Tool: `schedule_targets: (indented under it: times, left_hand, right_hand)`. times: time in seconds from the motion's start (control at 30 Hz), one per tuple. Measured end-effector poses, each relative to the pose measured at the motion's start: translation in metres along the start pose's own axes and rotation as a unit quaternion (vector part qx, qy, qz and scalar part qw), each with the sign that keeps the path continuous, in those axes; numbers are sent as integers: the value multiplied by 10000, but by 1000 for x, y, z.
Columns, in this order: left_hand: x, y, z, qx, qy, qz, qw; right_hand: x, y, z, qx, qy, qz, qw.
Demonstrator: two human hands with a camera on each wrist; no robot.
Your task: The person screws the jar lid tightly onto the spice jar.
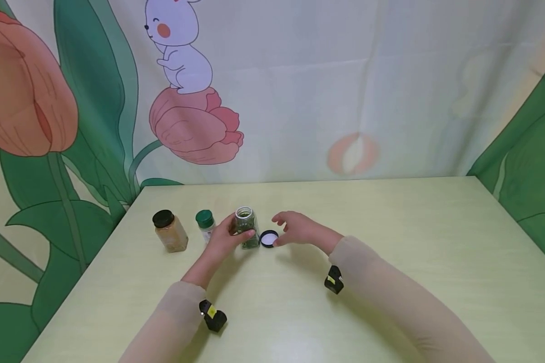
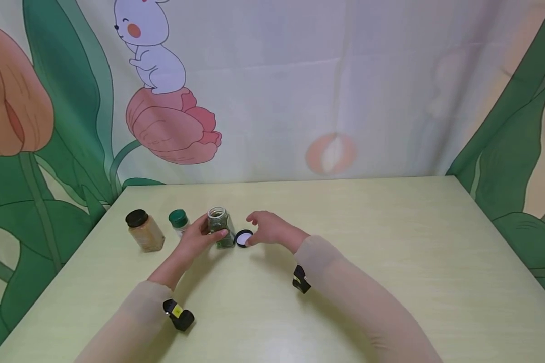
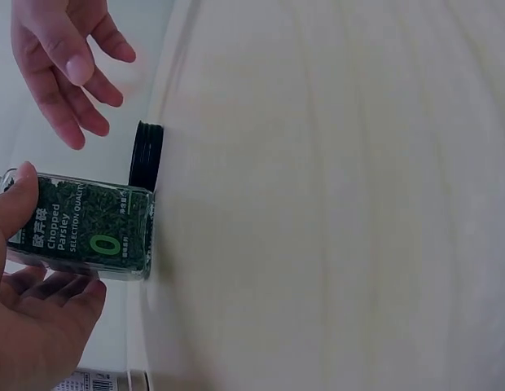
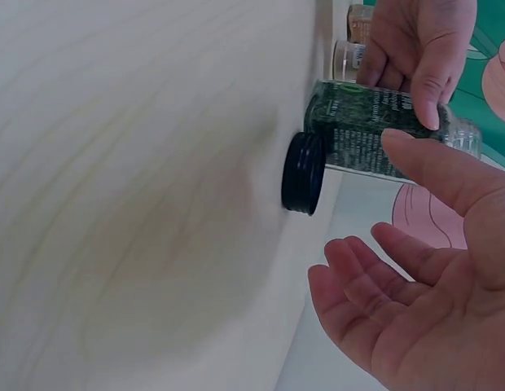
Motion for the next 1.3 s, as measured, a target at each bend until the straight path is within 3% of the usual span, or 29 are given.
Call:
schedule_targets:
  times: [0.47, 0.8, 1.3]
  left_hand:
    - [2, -1, 0, -67, 55, 239, 9997]
    - [1, -1, 2, -14, 43, 309, 9995]
    - [1, 0, 2, 97, 55, 357, 9993]
  right_hand:
    - [-3, -18, 22, 108, -245, -448, 9986]
    - [1, -24, 28, 131, -398, -811, 9958]
    - [5, -25, 31, 70, -510, -848, 9951]
Point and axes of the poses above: each hand's wrist, its own z-axis towards the middle knuckle, its own y-axis out of the back of the hand, x = y × z, the point moved 3 cm from there along z, towards the middle knuckle, and after that the axes turned 7 degrees about -z, right-handed, at the moved point
